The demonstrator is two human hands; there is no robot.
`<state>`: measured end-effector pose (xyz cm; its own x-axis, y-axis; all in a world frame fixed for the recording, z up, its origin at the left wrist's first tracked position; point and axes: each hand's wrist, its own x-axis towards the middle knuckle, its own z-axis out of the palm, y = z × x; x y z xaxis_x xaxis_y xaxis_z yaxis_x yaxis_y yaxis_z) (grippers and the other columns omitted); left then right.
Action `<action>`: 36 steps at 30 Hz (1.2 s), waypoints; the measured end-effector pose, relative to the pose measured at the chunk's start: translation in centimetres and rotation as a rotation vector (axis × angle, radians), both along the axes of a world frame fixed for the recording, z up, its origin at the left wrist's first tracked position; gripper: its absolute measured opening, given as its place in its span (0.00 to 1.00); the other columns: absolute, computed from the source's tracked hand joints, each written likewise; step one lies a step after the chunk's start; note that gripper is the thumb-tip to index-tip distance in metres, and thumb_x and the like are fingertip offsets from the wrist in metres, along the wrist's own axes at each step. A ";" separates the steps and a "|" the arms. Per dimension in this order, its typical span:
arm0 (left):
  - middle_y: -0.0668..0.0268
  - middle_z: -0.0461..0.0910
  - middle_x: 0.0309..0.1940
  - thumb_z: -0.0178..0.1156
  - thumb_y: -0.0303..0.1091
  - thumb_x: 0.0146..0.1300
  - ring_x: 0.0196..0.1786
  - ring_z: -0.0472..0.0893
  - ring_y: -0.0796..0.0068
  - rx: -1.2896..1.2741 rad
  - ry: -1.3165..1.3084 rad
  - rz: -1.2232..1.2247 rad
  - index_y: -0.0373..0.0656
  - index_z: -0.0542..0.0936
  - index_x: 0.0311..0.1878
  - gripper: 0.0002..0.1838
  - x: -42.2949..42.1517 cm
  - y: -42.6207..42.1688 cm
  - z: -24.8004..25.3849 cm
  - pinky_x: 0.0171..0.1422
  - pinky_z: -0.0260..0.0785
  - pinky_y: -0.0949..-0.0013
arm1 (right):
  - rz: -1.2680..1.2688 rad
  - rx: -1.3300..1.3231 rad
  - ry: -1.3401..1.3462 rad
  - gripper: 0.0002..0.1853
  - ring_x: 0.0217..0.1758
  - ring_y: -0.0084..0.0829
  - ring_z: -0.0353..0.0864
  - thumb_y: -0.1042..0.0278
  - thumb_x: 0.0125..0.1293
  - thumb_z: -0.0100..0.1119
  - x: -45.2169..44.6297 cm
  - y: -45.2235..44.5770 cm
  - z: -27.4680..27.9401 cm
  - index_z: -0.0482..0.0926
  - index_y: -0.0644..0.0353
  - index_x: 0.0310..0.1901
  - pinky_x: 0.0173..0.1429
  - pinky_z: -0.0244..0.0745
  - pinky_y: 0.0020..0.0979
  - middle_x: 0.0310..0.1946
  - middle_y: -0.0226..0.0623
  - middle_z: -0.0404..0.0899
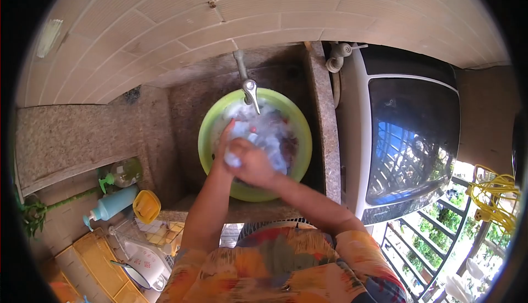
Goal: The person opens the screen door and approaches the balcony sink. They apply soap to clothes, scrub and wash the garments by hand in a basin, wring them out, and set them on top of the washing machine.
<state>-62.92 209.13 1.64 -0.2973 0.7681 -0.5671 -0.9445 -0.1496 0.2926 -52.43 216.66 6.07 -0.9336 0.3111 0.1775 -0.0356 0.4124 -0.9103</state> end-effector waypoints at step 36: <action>0.65 0.79 0.45 0.57 0.39 0.64 0.44 0.75 0.78 -0.821 1.012 -0.418 0.48 0.75 0.61 0.21 1.8 -0.2 -4.5 0.51 0.66 0.75 | -0.186 0.221 -0.885 0.20 0.48 0.51 0.78 0.53 0.66 0.52 -1.4 7.4 -12.1 0.73 0.63 0.47 0.51 0.73 0.46 0.44 0.53 0.78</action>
<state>-61.17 208.95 -2.91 -0.6815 0.4537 -0.5743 -0.1984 0.6408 0.7416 -53.86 224.04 -6.02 -0.6960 0.5132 -0.5021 0.7179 0.5088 -0.4751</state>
